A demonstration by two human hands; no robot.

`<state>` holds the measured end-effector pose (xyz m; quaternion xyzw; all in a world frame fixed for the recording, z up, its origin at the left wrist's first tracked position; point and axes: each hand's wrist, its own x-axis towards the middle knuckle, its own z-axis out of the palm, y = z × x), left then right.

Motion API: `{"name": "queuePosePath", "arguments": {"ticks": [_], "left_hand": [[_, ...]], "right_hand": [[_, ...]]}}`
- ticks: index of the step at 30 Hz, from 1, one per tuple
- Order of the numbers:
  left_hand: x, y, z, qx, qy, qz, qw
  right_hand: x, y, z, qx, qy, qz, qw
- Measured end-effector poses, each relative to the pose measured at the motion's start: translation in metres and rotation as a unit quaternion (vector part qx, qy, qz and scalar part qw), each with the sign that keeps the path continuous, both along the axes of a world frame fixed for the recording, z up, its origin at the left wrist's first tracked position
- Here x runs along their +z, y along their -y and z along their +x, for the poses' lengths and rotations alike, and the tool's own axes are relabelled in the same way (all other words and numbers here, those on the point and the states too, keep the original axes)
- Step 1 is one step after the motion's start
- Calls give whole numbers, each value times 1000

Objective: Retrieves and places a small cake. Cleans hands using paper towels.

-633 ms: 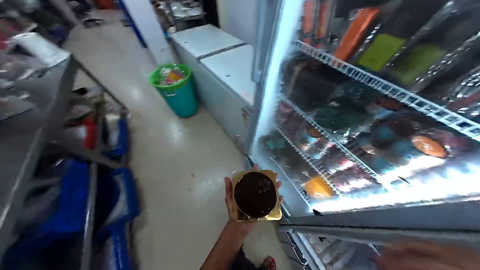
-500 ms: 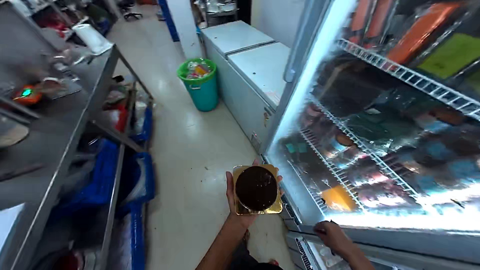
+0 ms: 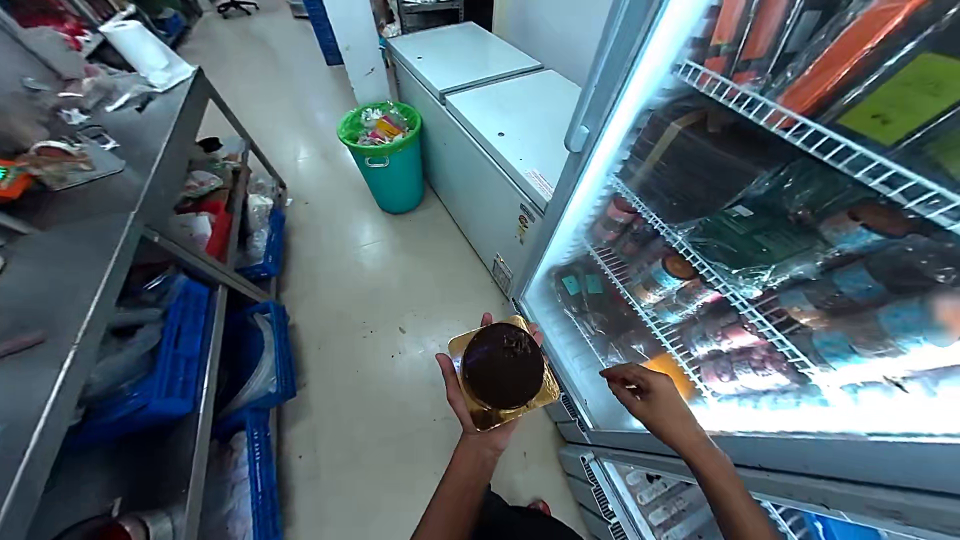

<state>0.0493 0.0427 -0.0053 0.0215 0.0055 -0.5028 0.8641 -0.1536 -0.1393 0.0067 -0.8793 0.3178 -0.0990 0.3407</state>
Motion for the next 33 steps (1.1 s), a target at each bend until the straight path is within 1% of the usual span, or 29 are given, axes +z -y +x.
{"name": "queuePosePath", "arguments": {"ticks": [2, 4, 6, 8, 10, 12, 14, 17, 21, 25, 27, 29, 31, 33], "left_hand": [[0, 1, -3, -18, 1, -8, 1000], [0, 1, -5, -31, 3, -19, 999], [1, 3, -8, -34, -1, -28, 999], [0, 7, -10, -30, 4, -47, 998], [-1, 11, -13, -26, 4, -48, 998], [2, 14, -17, -16, -5, -31, 999], [0, 16, -20, -10, 2, -23, 1000], [-2, 20, -24, -13, 11, -16, 1000], [-1, 21, -31, -18, -8, 2, 1000], [4, 14, -34, -29, 4, 16, 999], [17, 5, -37, -31, -16, 77, 996], [24, -3, -41, -48, -19, 119, 992], [25, -10, -46, -74, -25, 125, 989], [22, -18, -49, -108, -23, 110, 988]], "right_hand": [[10, 0, -5, -40, 58, 22, 997], [13, -1, -9, -65, 67, 49, 994], [13, -12, -8, -107, 73, 136, 982], [17, -34, -1, -135, 89, 231, 959], [25, -55, 9, -147, 126, 323, 926], [29, -68, 20, -157, 166, 382, 896], [31, -75, 27, -162, 205, 415, 872], [35, -78, 27, -163, 235, 436, 853], [36, -80, 23, -173, 249, 438, 846], [36, -79, 21, -197, 268, 443, 833], [41, -71, 17, -198, 264, 430, 841], [50, -58, 11, -179, 240, 416, 859], [61, -44, 7, -146, 202, 403, 881], [73, -34, 6, -105, 157, 394, 899]]}}
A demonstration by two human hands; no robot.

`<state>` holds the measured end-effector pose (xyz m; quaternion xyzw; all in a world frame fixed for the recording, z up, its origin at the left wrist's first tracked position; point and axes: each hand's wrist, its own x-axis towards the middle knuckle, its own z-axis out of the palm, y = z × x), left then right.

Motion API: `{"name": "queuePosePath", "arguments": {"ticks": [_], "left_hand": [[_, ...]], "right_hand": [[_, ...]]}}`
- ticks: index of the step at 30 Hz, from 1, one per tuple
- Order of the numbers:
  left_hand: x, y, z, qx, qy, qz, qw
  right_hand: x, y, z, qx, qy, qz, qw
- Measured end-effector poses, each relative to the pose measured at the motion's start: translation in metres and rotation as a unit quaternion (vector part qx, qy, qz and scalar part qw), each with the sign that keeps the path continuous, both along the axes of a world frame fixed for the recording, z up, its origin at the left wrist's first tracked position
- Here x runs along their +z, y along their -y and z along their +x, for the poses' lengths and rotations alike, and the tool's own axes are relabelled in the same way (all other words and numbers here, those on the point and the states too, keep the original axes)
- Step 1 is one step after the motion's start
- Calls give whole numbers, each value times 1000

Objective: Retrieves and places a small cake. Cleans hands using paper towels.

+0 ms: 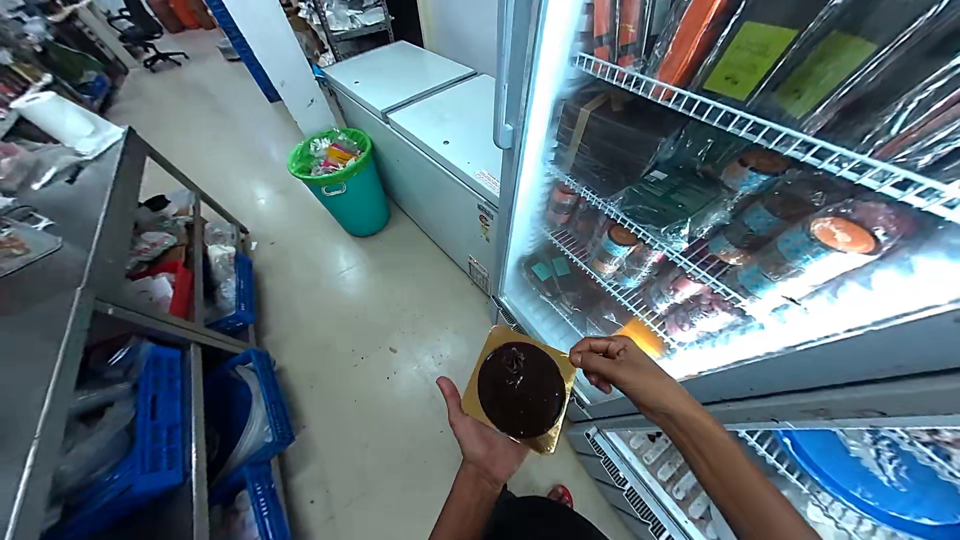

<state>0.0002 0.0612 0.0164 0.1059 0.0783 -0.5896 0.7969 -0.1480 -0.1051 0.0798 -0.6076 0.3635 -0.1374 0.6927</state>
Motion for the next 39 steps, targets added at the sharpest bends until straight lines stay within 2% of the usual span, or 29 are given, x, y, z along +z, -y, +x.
{"name": "queuePosePath", "arguments": {"ticks": [3, 6, 10, 17, 18, 19, 21, 22, 24, 26, 30, 34, 39], "left_hand": [[-5, -8, -3, -37, -2, -60, 997], [-11, -11, -5, -29, -5, -103, 994], [-8, -15, -4, 24, -11, -83, 996], [-12, -18, 11, 59, -8, -84, 995], [-12, -18, 13, 63, -9, -79, 995], [-13, -19, 15, 67, -9, -71, 995], [-9, -19, 18, 81, -16, -44, 996], [-7, -19, 19, 85, -20, -35, 996], [-7, -18, 20, 87, -24, -29, 996], [-10, -17, 18, 85, -27, -35, 995], [-12, -13, 14, 78, -25, -54, 995], [-13, -12, 11, 78, -32, -62, 995], [-12, -10, 12, 83, -40, -70, 993]], "right_hand": [[10, 10, 2, 65, -19, -14, 998], [9, 13, 1, 83, -5, -44, 996], [12, 13, -2, 45, 52, -75, 995], [17, 19, -11, 20, 134, -26, 990], [8, 22, -14, 26, 123, -47, 991], [-5, 24, -17, 32, 73, -114, 990], [-27, 25, -13, 46, -107, -294, 949], [-34, 23, -9, 45, -141, -322, 935], [-24, 16, 1, 36, -84, -318, 944], [7, -1, 19, 43, -3, -310, 950], [52, -31, 59, 117, 105, -383, 910], [57, -36, 85, 187, 100, -497, 841], [51, -35, 96, 211, 77, -528, 819]]}}
